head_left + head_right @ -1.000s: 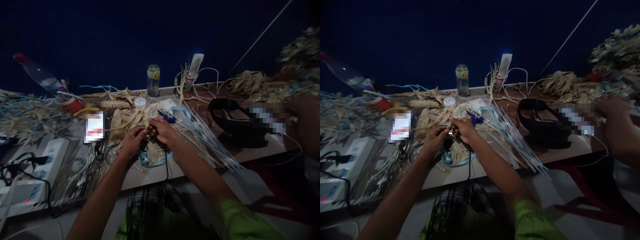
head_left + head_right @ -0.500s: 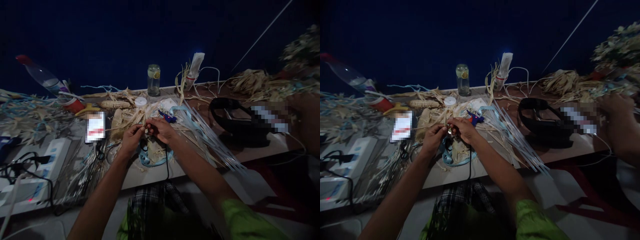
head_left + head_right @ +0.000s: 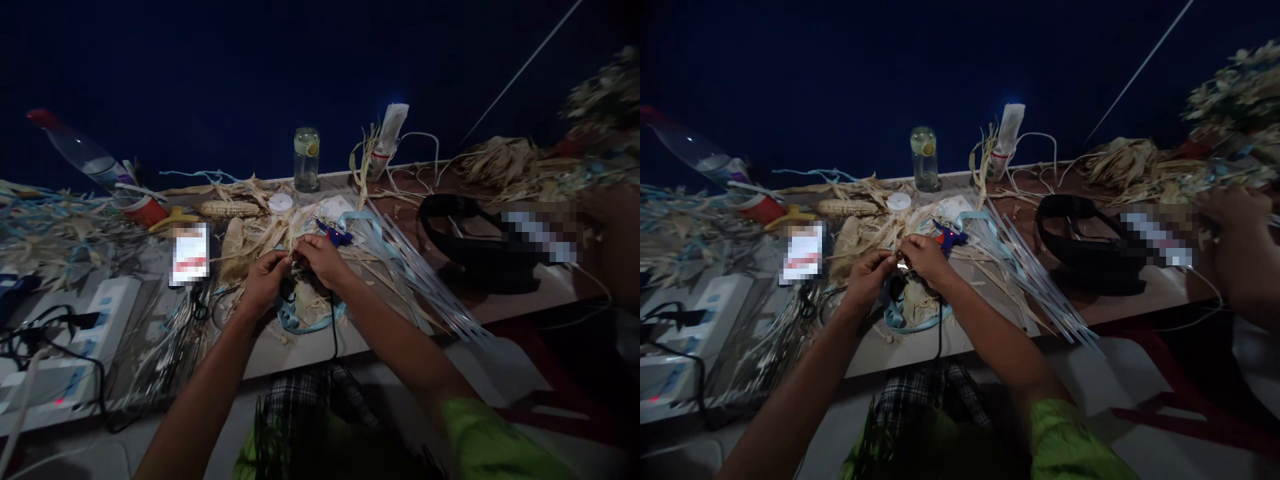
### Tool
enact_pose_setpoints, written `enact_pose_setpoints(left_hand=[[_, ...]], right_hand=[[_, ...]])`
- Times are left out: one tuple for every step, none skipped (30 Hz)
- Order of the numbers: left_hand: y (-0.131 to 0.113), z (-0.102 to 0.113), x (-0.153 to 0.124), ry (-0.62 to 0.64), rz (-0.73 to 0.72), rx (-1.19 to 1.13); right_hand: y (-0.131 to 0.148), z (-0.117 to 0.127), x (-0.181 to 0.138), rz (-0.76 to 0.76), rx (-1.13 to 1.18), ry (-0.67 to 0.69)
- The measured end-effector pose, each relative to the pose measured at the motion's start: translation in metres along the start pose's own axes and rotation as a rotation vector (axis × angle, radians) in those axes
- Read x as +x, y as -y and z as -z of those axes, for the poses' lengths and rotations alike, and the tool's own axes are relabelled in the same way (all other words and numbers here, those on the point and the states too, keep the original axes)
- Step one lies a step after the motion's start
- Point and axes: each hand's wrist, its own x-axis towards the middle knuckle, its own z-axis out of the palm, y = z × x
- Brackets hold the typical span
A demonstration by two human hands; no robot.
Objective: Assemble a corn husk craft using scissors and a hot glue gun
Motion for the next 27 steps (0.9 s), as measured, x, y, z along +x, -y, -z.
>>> enact_pose_setpoints(left_hand=[[-0.0002, -0.0001, 0.0001, -0.006, -0.007, 0.008], [-0.0004, -0.0003, 0.0001, -0.013, -0.014, 0.015], [-0.0006, -0.0004, 0.0001, -0.022, -0.02, 0.021], [-0.0008, -0.0006, 0.0001, -0.03, -0.026, 0.029], [-0.001, -0.0006, 0.0, -0.036, -0.031, 0.038], [-0.0012, -0.0006, 0.0, -0.044, -0.037, 0.047], [-0.0013, -0.0004, 0.0, -0.05, -0.045, 0.052], [-0.0012, -0.0001, 0.0001, -0.05, -0.054, 0.054], [-0.001, 0.0003, 0.0003, -0.04, -0.062, 0.05], [-0.0006, 0.0008, 0.0006, -0.019, -0.064, 0.039], [0.0, 0.0013, 0.0009, 0.01, -0.059, 0.019], [0.0005, 0.0019, 0.0012, 0.041, -0.046, -0.005], [0.0011, 0.0024, 0.0015, 0.072, -0.022, -0.033], [0.0016, 0.0029, 0.0017, 0.096, 0.006, -0.062], [0.002, 0.0033, 0.0019, 0.11, 0.033, -0.089], [0.0023, 0.0036, 0.0019, 0.119, 0.057, -0.113], [0.0025, 0.0039, 0.0019, 0.127, 0.08, -0.131], [0.0026, 0.0041, 0.0018, 0.133, 0.101, -0.145], [0.0026, 0.0042, 0.0016, 0.138, 0.119, -0.156], [0.0025, 0.0041, 0.0015, 0.141, 0.135, -0.165], [0.0023, 0.0039, 0.0012, 0.145, 0.149, -0.17], [0.002, 0.0035, 0.001, 0.146, 0.159, -0.174], [0.0017, 0.003, 0.0008, 0.147, 0.165, -0.179], [0.0016, 0.0023, 0.0007, 0.147, 0.167, -0.181], [0.0017, 0.0017, 0.0006, 0.145, 0.166, -0.178], [0.0022, 0.0011, 0.0007, 0.139, 0.163, -0.169], [0.0032, 0.0007, 0.0009, 0.127, 0.157, -0.155]], right_hand=[[-0.0006, -0.0002, 0.0003, -0.006, 0.001, -0.002], [-0.0011, -0.0003, 0.0006, -0.008, 0.005, -0.004], [-0.0014, -0.0003, 0.0008, -0.009, 0.008, -0.006], [-0.0016, -0.0002, 0.001, -0.008, 0.01, -0.007], [-0.0018, 0.0, 0.0011, -0.007, 0.012, -0.006], [-0.0018, 0.0003, 0.0013, -0.008, 0.014, 0.0], [-0.0019, 0.0007, 0.0014, -0.011, 0.016, 0.006], [-0.0019, 0.0011, 0.0015, -0.014, 0.017, 0.012], [-0.0019, 0.0016, 0.0016, -0.017, 0.017, 0.017], [-0.002, 0.0021, 0.0017, -0.021, 0.014, 0.02], [-0.002, 0.0025, 0.0017, -0.026, 0.006, 0.019], [-0.002, 0.0028, 0.0016, -0.033, -0.003, 0.018], [-0.0019, 0.003, 0.0015, -0.042, -0.013, 0.015], [-0.0018, 0.0032, 0.0013, -0.052, -0.021, 0.015], [-0.0015, 0.0032, 0.001, -0.06, -0.029, 0.015], [-0.0013, 0.0032, 0.0008, -0.067, -0.036, 0.018], [-0.001, 0.0031, 0.0005, -0.072, -0.042, 0.02], [-0.0006, 0.0029, 0.0003, -0.074, -0.048, 0.021], [-0.0002, 0.0028, 0.0, -0.074, -0.054, 0.021], [0.0003, 0.0026, -0.0003, -0.076, -0.059, 0.019], [0.0008, 0.0024, -0.0005, -0.081, -0.061, 0.014], [0.0013, 0.0022, -0.0007, -0.088, -0.057, 0.01], [0.0018, 0.002, -0.0009, -0.097, -0.048, 0.007], [0.0022, 0.002, -0.001, -0.104, -0.035, 0.004], [0.0024, 0.0021, -0.001, -0.112, -0.018, 0.003], [0.0026, 0.0023, -0.0008, -0.116, 0.001, 0.005], [0.0027, 0.0028, -0.0004, -0.116, 0.018, 0.007]])
